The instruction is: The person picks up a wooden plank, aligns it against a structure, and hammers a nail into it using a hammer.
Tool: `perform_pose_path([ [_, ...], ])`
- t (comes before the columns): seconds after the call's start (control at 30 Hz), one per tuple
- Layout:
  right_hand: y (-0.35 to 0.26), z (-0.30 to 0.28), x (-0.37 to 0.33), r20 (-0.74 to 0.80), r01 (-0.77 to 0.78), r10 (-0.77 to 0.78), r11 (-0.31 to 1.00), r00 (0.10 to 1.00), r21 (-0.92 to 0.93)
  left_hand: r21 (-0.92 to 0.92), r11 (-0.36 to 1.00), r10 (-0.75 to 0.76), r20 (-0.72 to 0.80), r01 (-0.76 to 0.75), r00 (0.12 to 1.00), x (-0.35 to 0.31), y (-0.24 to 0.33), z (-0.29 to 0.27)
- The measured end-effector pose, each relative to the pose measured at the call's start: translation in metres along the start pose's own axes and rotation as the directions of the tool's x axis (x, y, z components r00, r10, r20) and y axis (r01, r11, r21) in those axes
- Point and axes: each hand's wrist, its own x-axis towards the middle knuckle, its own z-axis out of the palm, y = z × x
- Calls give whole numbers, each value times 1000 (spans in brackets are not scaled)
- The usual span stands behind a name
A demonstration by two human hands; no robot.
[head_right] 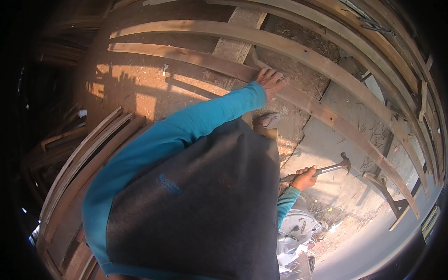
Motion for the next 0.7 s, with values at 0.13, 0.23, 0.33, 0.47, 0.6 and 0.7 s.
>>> perform_pose_path([
  [0.13,-8,17,-18,44,193,-188,955,981,-225,-196,970,45,-445,-146,894,-58,-17,-12],
  [0.23,-8,47,-46,127,281,-252,906,959,-318,-315,949,-228,-647,17,728,-119,-87,-8],
  [0.33,-8,79,-67,328,417,-288,790,900,-450,-751,589,-778,-428,298,459,-172,-189,20],
  [0.47,-26,154,-131,596,494,-161,744,787,-450,-893,182,-968,-237,412,-87,-228,-383,61],
  [0.6,-30,239,-199,815,805,-240,448,528,-390,-942,-335,-940,330,-39,84,-223,-490,54],
  [0.7,-37,301,-244,899,917,-213,207,383,-341,-945,-290,-954,272,-149,128,-187,-467,21],
])
